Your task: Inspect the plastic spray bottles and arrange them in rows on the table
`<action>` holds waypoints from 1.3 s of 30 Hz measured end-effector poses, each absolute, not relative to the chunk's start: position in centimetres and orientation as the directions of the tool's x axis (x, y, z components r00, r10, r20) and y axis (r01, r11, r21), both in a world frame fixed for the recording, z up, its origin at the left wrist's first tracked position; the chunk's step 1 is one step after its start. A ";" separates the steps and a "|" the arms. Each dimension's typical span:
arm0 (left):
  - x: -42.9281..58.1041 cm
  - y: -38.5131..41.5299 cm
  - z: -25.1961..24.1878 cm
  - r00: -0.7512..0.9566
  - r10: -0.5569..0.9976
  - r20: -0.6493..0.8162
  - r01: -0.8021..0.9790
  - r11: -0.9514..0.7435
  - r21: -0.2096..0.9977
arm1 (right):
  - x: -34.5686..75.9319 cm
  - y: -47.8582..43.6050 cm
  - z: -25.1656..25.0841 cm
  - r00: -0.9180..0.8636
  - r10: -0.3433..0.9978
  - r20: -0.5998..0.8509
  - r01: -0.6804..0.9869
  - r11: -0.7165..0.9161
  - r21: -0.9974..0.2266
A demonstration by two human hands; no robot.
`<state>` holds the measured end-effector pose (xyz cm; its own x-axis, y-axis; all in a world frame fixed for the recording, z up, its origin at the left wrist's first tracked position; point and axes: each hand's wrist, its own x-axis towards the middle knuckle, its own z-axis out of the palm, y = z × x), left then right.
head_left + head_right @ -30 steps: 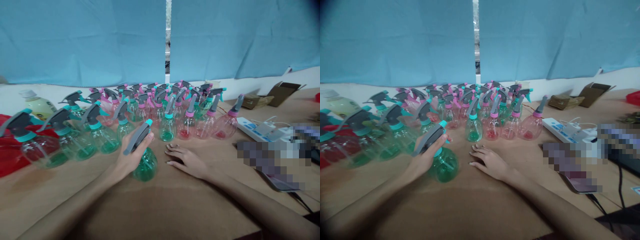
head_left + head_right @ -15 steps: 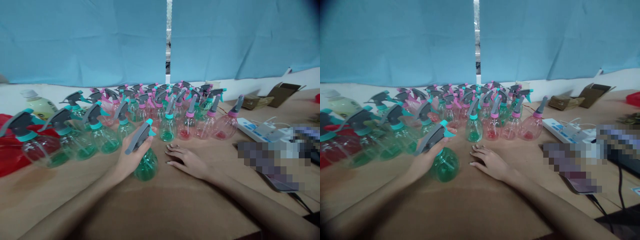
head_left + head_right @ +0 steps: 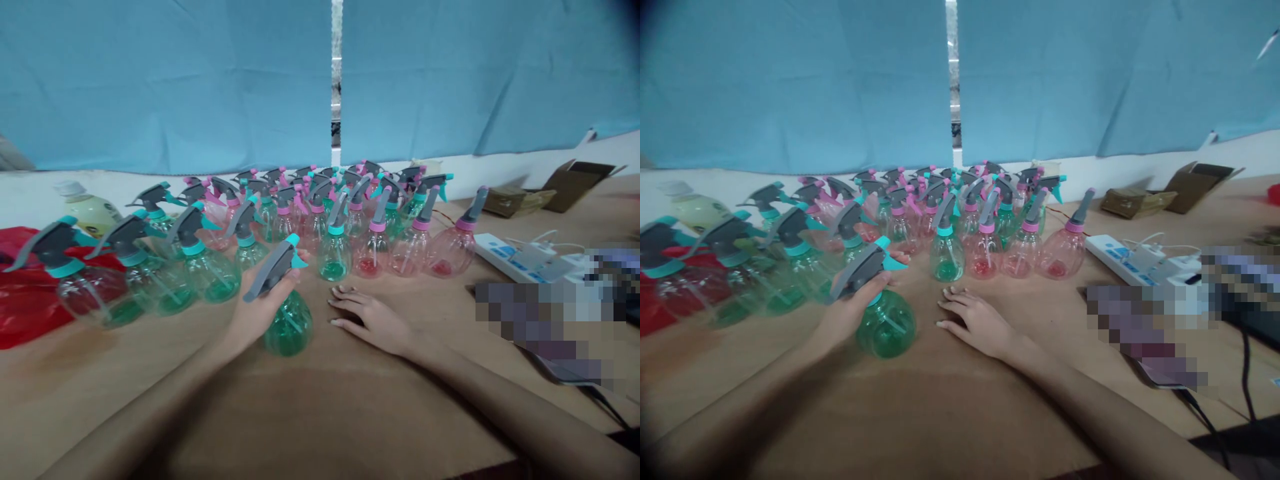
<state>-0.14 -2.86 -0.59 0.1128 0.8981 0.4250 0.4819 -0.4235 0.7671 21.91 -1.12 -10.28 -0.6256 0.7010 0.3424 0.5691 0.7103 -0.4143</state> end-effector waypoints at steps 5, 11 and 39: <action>0.3 -3.0 -0.5 0.145 0.899 0.412 0.356 -0.436 0.826 | 21.9 -1.2 -10.3 -0.613 0.701 0.365 0.564 0.711 -0.419; 0.2 -2.9 -0.6 0.116 0.910 0.399 0.349 -0.414 0.841 | 21.8 -1.2 -10.3 -0.611 0.704 0.362 0.572 0.709 -0.413; 0.1 -2.6 -0.8 0.048 0.879 0.475 0.419 -0.450 0.789 | 22.0 -1.2 -10.5 -0.635 0.700 0.328 0.584 0.712 -0.390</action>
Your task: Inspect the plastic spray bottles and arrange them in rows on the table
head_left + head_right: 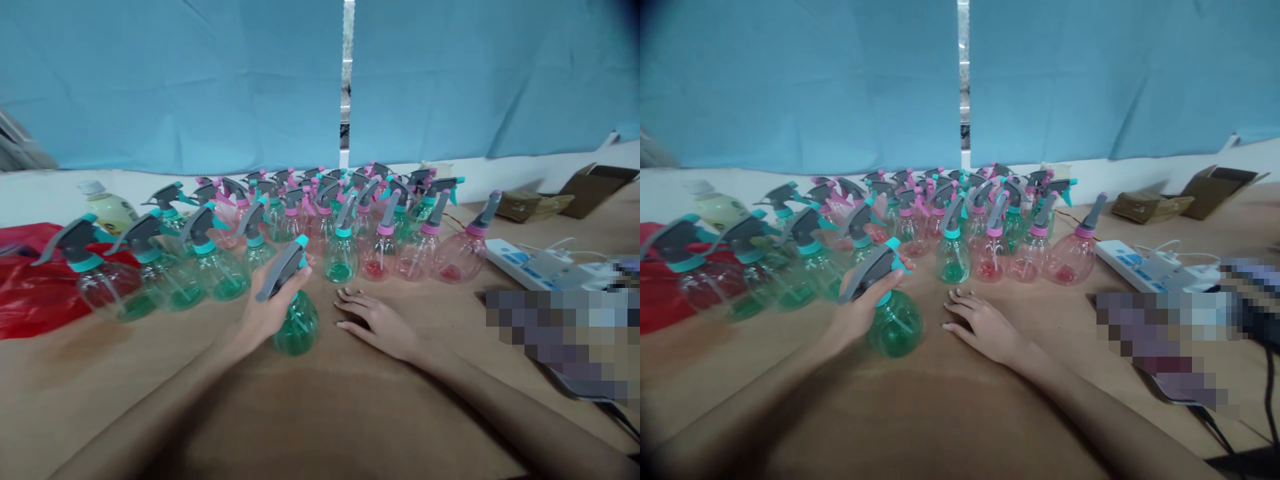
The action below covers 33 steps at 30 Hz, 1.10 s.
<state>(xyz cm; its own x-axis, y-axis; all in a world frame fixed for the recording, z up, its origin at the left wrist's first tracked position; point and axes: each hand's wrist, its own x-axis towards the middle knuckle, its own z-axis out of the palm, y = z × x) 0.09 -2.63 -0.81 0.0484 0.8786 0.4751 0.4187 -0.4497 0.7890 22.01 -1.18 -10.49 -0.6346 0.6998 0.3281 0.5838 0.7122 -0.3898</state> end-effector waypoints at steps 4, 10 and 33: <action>0.0 -2.7 -0.9 0.052 0.885 0.463 0.440 -0.437 0.785 | 22.0 -1.2 -10.5 -0.635 0.697 0.333 0.582 0.715 -0.387; -0.1 -2.6 -1.1 0.050 0.890 0.454 0.449 -0.426 0.785 | 21.9 -1.3 -10.4 -0.628 0.701 0.337 0.575 0.710 -0.406; 0.3 -3.0 -0.9 0.103 0.888 0.449 0.407 -0.450 0.795 | 21.9 -1.4 -10.4 -0.616 0.713 0.335 0.578 0.698 -0.423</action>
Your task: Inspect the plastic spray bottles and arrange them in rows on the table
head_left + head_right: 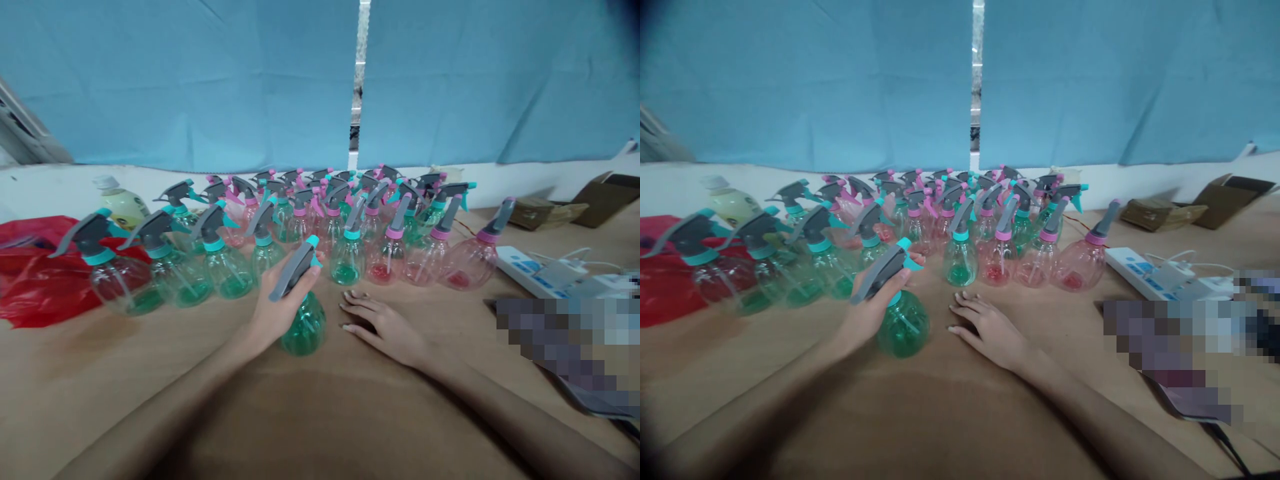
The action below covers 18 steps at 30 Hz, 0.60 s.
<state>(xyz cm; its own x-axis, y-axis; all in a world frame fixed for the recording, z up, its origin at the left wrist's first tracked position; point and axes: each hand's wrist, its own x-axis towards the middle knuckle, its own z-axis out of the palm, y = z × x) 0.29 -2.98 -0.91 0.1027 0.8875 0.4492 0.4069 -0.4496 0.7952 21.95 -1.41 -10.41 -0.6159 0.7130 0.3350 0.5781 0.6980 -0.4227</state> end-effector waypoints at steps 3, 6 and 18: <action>0.3 -3.0 -0.8 0.094 0.886 0.454 0.421 -0.448 0.788 | 21.9 -1.4 -10.3 -0.620 0.710 0.333 0.580 0.701 -0.415; 0.4 -3.0 -0.8 0.081 0.882 0.465 0.441 -0.450 0.777 | 21.9 -1.4 -10.2 -0.627 0.711 0.319 0.585 0.700 -0.410; 0.2 -2.8 -1.1 0.086 0.879 0.469 0.451 -0.454 0.769 | 22.0 -1.3 -10.3 -0.629 0.704 0.328 0.573 0.706 -0.415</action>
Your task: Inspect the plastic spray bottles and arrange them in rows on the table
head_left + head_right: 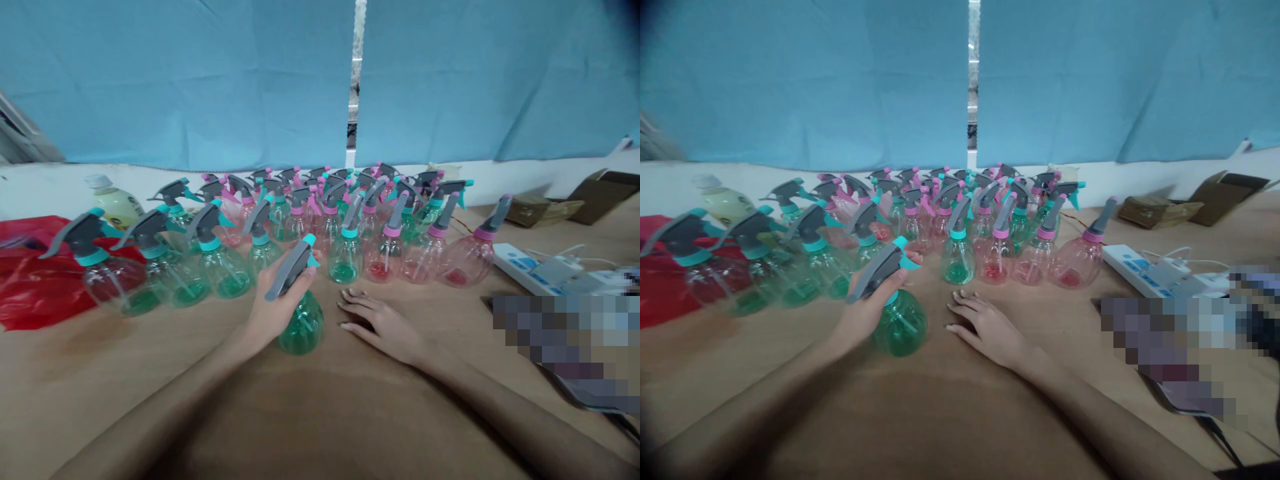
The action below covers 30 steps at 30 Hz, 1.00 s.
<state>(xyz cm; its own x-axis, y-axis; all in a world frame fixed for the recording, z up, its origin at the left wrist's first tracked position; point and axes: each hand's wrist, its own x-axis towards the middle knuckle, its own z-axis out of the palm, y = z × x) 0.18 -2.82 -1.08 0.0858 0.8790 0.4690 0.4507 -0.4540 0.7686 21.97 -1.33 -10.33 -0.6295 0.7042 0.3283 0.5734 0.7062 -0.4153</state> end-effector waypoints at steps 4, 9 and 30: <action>0.2 -2.8 -1.1 0.078 0.874 0.480 0.460 -0.459 0.760 | 22.0 -1.3 -10.3 -0.632 0.701 0.331 0.570 0.710 -0.413; 0.2 -2.8 -1.2 0.093 0.875 0.476 0.440 -0.465 0.768 | 22.0 -1.3 -10.3 -0.624 0.701 0.345 0.561 0.709 -0.428; 0.1 -2.7 -0.8 0.085 0.873 0.480 0.453 -0.463 0.762 | 21.8 -1.5 -10.0 -0.621 0.715 0.322 0.575 0.694 -0.433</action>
